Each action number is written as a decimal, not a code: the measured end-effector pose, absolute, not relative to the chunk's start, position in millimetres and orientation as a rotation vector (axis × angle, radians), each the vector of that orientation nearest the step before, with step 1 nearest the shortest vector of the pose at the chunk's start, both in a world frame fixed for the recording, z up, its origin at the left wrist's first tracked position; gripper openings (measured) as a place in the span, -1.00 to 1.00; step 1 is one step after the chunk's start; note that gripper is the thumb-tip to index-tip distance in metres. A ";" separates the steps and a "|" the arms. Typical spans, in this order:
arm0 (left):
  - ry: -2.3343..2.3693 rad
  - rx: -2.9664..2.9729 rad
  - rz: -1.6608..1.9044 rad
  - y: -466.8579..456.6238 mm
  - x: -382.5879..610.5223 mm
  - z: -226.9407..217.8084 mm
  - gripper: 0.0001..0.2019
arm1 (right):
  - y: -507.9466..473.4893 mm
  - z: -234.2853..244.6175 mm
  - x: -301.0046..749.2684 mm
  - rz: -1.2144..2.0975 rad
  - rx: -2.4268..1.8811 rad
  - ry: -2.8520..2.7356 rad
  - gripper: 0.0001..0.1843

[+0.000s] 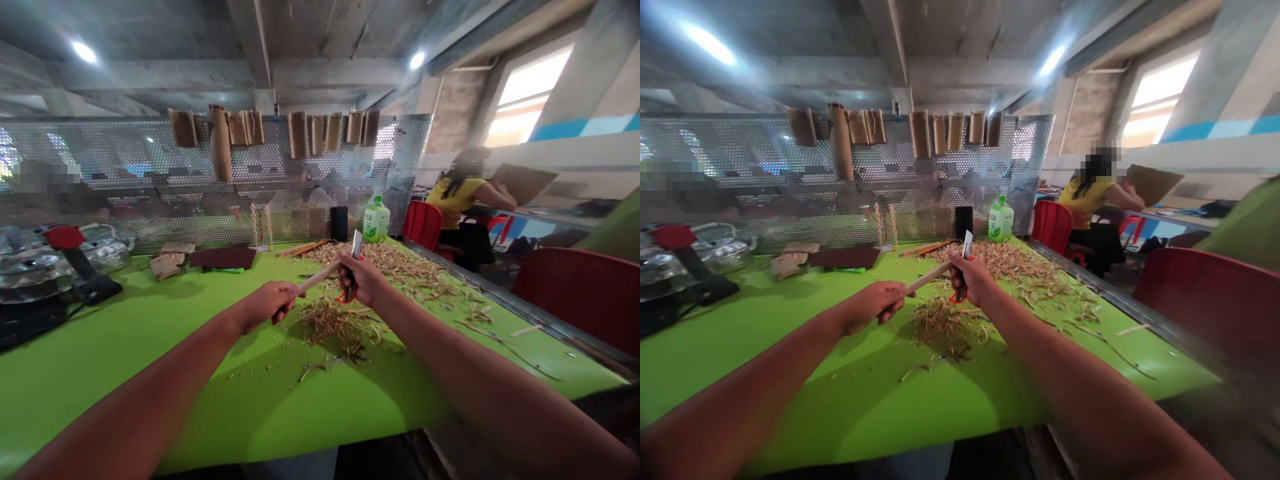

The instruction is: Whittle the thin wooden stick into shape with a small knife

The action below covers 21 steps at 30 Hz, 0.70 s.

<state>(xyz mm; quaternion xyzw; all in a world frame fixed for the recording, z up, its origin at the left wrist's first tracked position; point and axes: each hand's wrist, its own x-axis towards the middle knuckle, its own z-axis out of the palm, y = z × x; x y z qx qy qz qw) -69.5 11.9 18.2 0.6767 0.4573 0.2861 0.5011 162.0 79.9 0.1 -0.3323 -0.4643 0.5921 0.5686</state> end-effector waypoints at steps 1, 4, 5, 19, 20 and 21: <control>1.074 1.597 0.690 11.6 -69.6 18.2 -0.68 | 79.3 1.0 161.9 1.396 -0.776 -1.094 -0.47; 0.990 1.429 0.736 12.5 -69.4 17.4 -0.72 | 76.4 3.3 161.0 1.378 -0.772 -1.112 -0.47; 0.968 1.354 0.778 12.9 -68.5 17.1 -0.75 | 75.2 3.4 160.4 1.347 -0.780 -1.131 -0.47; 0.828 1.042 1.050 1.1 -48.6 15.2 -0.79 | 68.6 -10.2 145.5 0.401 -1.193 -1.862 -0.61; 0.828 1.036 1.064 1.4 -47.5 13.7 -0.79 | 66.0 -9.2 144.8 0.335 -1.245 -1.898 -0.62; 0.828 1.035 1.076 1.7 -46.3 12.3 -0.80 | 62.9 -8.0 143.7 0.281 -1.296 -1.932 -0.63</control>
